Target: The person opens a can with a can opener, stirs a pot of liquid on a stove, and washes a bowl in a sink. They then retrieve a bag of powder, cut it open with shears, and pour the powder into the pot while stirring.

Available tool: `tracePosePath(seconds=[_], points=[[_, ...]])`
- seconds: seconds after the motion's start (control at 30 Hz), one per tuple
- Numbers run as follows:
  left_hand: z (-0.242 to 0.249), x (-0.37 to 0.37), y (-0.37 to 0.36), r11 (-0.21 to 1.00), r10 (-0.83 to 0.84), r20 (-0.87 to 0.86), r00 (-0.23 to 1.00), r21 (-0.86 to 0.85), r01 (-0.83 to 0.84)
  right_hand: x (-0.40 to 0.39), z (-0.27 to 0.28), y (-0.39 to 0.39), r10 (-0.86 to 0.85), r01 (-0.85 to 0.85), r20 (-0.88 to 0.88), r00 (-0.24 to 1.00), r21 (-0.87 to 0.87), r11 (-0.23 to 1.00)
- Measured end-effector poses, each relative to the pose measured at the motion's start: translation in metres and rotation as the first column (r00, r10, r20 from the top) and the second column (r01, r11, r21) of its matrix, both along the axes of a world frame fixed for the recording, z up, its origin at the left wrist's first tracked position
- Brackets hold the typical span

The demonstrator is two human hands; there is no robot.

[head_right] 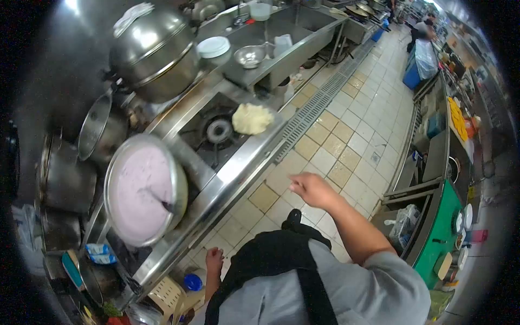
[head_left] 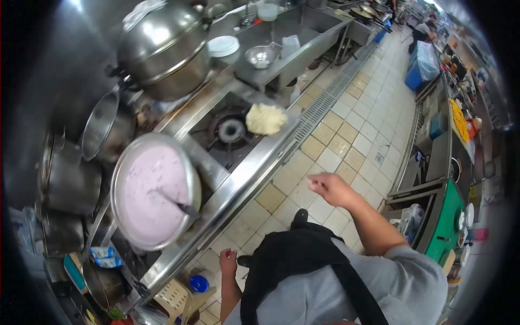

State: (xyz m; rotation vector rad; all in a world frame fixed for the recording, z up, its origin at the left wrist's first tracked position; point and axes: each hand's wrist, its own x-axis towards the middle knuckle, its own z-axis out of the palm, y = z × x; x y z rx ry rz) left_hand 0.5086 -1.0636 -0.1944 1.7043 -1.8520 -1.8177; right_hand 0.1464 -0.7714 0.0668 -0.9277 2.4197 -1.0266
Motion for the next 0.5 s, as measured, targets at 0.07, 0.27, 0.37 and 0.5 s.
tracePosePath(seconds=[0.07, 0.27, 0.37, 0.5], points=[[-0.026, -0.055, 0.012, 0.918, -0.29, 0.007, 0.957, -0.281, 0.28, -0.011, -0.016, 0.063, -0.063, 0.062, 0.035, 0.997, 0.019, 0.998], [0.077, -0.313, 0.065, 0.884, -0.467, -0.355, 0.81, -0.184, 0.429, -0.089, 0.005, 0.15, -0.315, 0.315, 0.141, 0.939, 0.019, 0.949], [0.146, -0.416, 0.064, 0.859, -0.511, -0.285, 0.811, -0.184, 0.477, -0.161, 0.014, 0.158, -0.305, 0.307, 0.072, 0.949, -0.019, 0.951], [0.163, -0.534, 0.019, 0.888, -0.459, -0.558, 0.691, -0.304, 0.345, -0.268, 0.002, 0.193, -0.481, 0.487, 0.17, 0.86, 0.009, 0.873]])
